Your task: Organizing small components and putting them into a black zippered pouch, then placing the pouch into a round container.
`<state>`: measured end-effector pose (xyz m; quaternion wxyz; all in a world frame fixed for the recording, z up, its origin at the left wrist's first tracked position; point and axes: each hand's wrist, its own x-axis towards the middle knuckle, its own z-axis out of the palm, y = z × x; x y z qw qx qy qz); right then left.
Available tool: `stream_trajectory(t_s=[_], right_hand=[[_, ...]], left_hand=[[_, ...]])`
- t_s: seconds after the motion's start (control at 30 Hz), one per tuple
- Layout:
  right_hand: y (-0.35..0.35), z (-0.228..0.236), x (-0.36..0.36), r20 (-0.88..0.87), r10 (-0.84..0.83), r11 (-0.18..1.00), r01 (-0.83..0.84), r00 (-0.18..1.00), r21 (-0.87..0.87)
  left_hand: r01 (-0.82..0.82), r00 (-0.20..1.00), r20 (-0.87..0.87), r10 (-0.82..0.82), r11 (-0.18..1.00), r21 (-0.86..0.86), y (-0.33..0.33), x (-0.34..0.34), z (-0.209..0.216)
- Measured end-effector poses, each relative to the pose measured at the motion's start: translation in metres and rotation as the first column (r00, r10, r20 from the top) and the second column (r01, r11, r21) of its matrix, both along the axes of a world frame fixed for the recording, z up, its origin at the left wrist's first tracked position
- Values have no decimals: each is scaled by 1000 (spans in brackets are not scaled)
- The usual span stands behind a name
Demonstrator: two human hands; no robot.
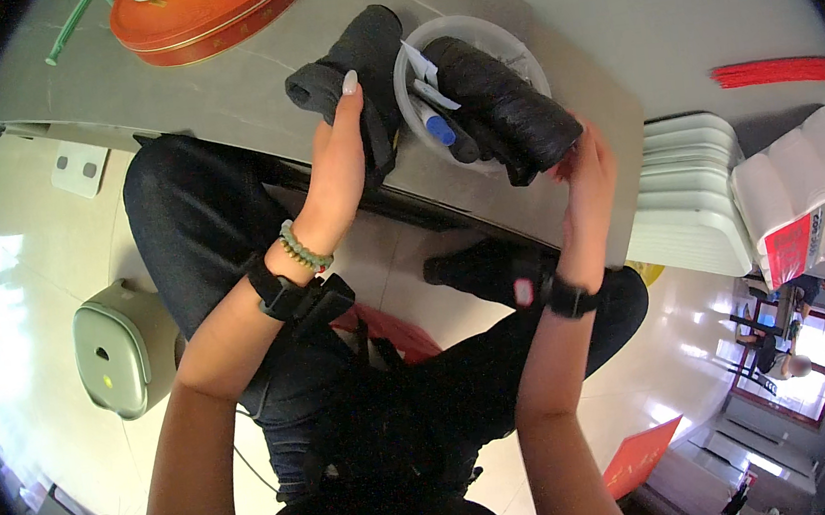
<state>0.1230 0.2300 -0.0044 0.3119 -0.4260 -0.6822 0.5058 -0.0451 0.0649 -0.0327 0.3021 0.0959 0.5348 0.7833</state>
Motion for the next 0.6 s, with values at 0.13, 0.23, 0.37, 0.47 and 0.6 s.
stream_trajectory(t_s=[0.13, 0.23, 0.37, 0.47, 0.6], right_hand=[[18, 23, -39, 126, 175, 969, -193, 977, 152], [15, 28, -49, 316, 236, 943, -295, 919, 152], [7, 12, -49, 102, 272, 959, -279, 957, 52], [2, 1, -48, -31, 143, 988, -141, 989, 57], [-13, -4, -49, -185, -13, 995, 30, 983, 91]], left_hand=[[106, 994, 36, -103, 988, -108, -6, -3, 6], [44, 999, -17, -45, 998, -35, 3, -1, 4], [140, 989, 57, -140, 990, 11, 1, 6, 2], [127, 988, -90, -125, 992, 10, 0, 30, -11], [83, 960, -272, -66, 995, 51, -5, 70, -15]])
